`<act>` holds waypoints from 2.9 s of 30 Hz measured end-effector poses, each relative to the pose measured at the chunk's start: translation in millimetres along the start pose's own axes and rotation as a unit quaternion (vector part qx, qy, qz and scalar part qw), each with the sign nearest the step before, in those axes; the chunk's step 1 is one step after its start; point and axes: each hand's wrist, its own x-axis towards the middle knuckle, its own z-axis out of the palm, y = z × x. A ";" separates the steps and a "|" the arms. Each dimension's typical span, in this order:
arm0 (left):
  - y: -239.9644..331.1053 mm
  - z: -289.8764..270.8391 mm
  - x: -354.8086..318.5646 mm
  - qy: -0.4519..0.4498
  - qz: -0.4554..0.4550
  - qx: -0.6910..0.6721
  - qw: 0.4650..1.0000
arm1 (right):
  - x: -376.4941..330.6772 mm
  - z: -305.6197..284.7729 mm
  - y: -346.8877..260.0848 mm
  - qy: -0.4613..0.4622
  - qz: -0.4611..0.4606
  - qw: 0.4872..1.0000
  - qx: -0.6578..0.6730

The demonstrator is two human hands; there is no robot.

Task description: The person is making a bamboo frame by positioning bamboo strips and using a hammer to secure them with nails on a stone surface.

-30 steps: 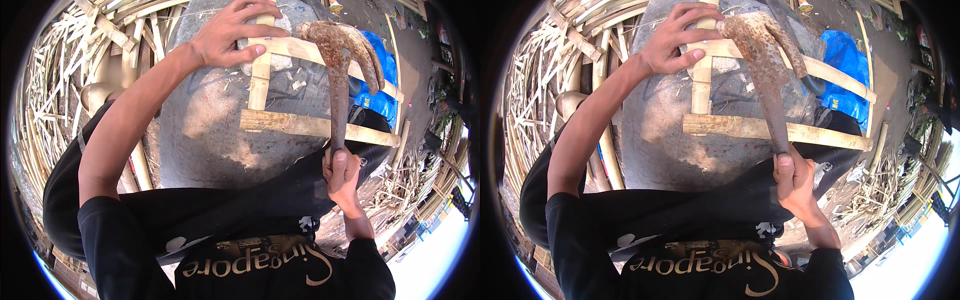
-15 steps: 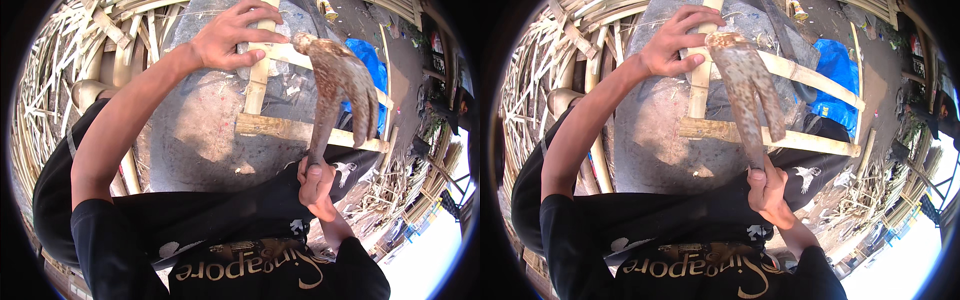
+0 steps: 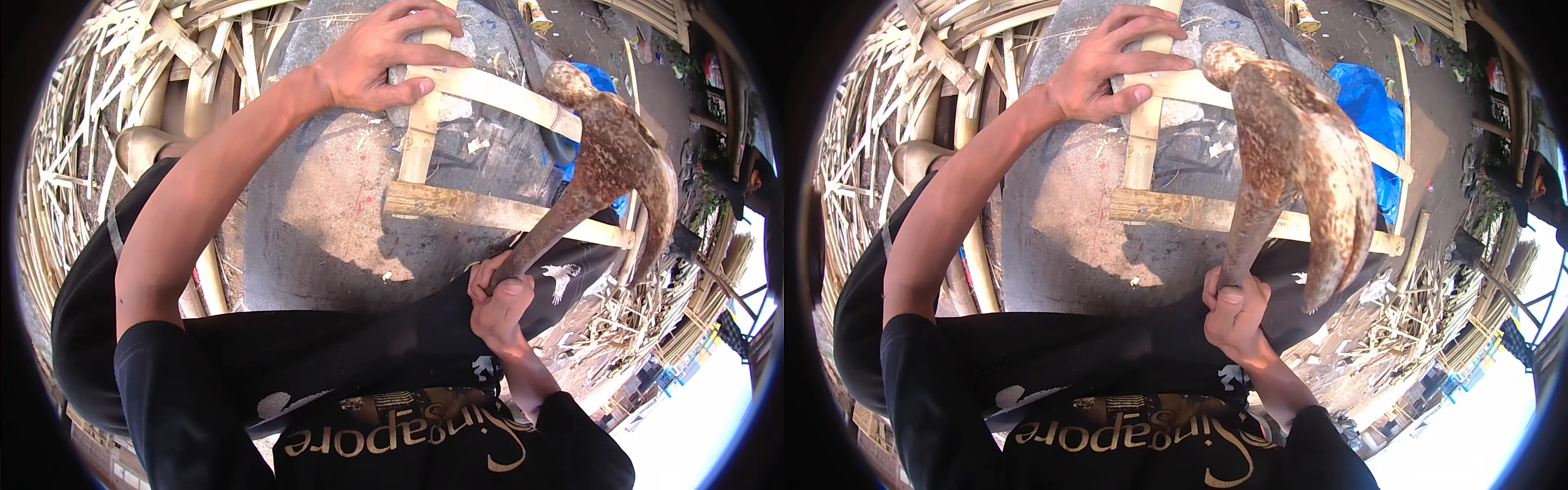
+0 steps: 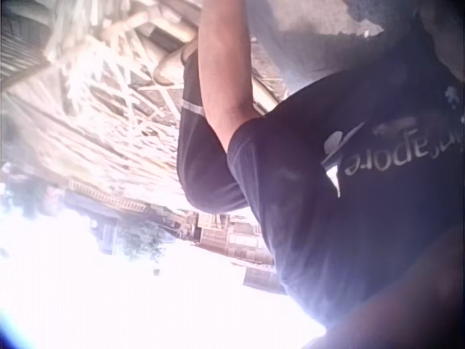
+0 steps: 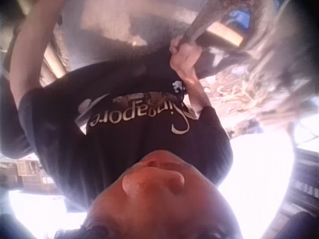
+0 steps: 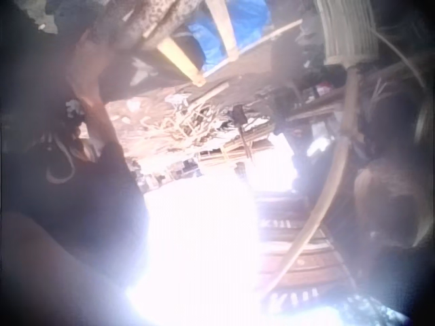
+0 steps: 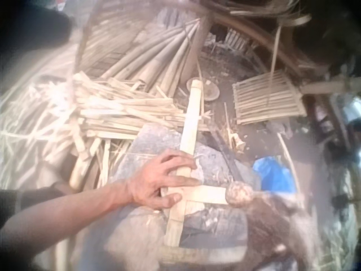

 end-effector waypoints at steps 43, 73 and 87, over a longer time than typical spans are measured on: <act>89.7 -19.4 30.6 -0.104 -0.378 0.096 0.915 | 101.0 -16.5 -33.4 0.013 0.089 0.982 -0.168; 142.0 39.6 63.1 0.086 -0.808 0.059 0.580 | 220.0 -16.7 -69.3 -0.066 -0.027 0.891 -0.447; 145.5 68.2 64.2 0.222 -0.720 0.170 0.636 | 215.0 -12.9 -63.0 -0.058 -0.025 0.898 -0.434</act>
